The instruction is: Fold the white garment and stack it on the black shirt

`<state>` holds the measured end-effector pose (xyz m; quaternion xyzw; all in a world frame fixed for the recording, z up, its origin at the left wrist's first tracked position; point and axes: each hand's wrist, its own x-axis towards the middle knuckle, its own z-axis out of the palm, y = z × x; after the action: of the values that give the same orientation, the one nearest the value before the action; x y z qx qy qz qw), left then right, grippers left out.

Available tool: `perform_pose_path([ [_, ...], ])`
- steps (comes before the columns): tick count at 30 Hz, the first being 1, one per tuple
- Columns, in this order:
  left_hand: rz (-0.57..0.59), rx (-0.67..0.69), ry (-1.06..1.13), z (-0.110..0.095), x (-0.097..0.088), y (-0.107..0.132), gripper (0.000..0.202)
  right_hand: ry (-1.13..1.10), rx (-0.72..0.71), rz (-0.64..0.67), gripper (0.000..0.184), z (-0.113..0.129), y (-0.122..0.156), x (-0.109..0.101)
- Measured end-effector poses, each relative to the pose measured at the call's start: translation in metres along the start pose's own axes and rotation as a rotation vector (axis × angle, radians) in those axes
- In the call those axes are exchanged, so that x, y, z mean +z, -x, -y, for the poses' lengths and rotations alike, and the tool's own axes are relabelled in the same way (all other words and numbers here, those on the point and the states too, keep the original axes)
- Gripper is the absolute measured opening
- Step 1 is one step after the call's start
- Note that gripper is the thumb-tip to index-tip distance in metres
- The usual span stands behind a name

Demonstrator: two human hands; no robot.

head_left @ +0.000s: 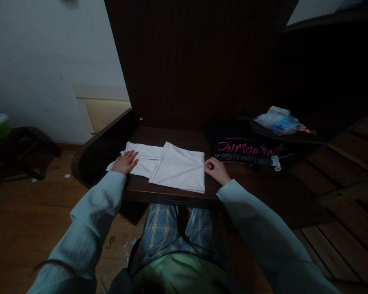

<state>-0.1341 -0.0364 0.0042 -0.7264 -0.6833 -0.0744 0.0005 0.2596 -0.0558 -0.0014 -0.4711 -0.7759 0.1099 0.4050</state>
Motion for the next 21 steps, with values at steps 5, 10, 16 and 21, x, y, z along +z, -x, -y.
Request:
perform_pose_path([
  [5, -0.019, 0.000, 0.006, 0.000, 0.000, 0.001, 0.047, 0.044, -0.045, -0.025, 0.012, 0.005, 0.000, -0.001],
  [10, 0.002, -0.009, 0.013, -0.002, -0.002, 0.003, 0.047, 0.163, -0.178, 0.168, 0.045, 0.015, 0.005, 0.006],
  [16, -0.106, 0.016, 0.076, -0.001, -0.005, 0.002, 0.044, 0.289, -0.170, 0.476, 0.057, 0.013, 0.011, 0.018],
  [21, -0.377, 0.016, 0.029, -0.009, -0.014, 0.022, 0.037, 0.288, -0.160, 0.472, 0.058, 0.011, 0.010, 0.018],
])
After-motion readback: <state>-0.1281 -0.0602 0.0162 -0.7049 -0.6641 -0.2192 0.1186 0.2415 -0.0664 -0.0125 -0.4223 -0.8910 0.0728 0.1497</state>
